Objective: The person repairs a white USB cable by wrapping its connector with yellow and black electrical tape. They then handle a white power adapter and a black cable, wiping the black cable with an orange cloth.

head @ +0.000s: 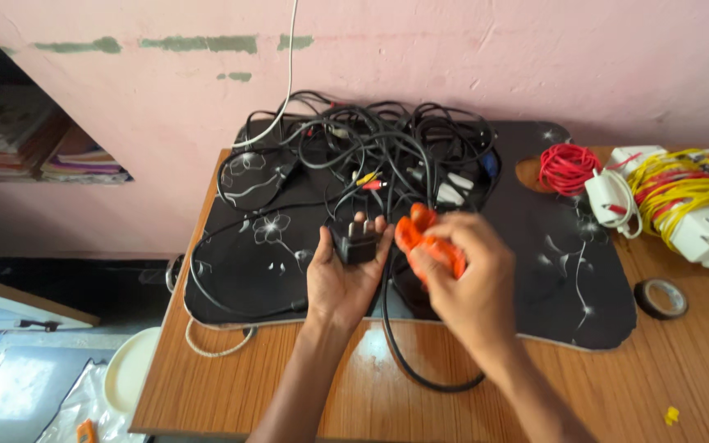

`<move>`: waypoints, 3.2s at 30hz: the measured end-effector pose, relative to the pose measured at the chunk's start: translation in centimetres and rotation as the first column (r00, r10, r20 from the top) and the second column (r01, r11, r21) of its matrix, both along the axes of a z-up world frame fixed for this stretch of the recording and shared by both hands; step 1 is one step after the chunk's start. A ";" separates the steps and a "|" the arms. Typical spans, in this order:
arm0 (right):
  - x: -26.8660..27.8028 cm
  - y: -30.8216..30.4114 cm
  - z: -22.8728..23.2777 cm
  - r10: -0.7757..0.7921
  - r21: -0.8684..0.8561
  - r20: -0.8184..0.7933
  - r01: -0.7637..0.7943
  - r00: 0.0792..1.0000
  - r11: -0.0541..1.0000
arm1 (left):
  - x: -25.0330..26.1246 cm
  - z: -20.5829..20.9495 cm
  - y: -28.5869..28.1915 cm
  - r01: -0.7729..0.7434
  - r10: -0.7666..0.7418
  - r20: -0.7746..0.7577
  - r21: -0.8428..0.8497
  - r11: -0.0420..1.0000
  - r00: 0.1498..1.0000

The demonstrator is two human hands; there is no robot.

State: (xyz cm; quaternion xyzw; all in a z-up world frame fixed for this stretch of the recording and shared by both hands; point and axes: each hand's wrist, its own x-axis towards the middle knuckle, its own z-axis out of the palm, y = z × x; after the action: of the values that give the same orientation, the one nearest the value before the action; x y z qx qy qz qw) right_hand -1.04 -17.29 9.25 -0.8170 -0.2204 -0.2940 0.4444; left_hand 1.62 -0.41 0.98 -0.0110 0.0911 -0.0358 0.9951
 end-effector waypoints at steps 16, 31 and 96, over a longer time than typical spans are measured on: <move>-1.9 6.3 -3.7 0.088 -0.198 0.168 -0.054 0.982 0.979 | -0.5 -5.1 0.9 0.176 -0.203 0.310 0.114 0.978 0.929; -1.8 6.6 -4.6 0.041 -0.165 0.126 -0.020 0.991 0.986 | -0.5 -4.9 0.4 0.089 -0.129 0.168 0.226 0.970 0.977; 0.1 -5.5 -3.3 -0.093 -0.052 -0.130 0.087 0.987 0.995 | -2.0 -2.7 -0.2 -0.001 -0.077 0.216 0.339 0.941 0.973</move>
State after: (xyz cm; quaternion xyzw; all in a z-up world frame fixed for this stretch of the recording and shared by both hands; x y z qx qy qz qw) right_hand -0.92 -22.77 5.94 -0.8538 -0.1599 -0.2537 0.4255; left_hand -0.36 -0.66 -1.68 0.1654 -0.0177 -0.0399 0.9853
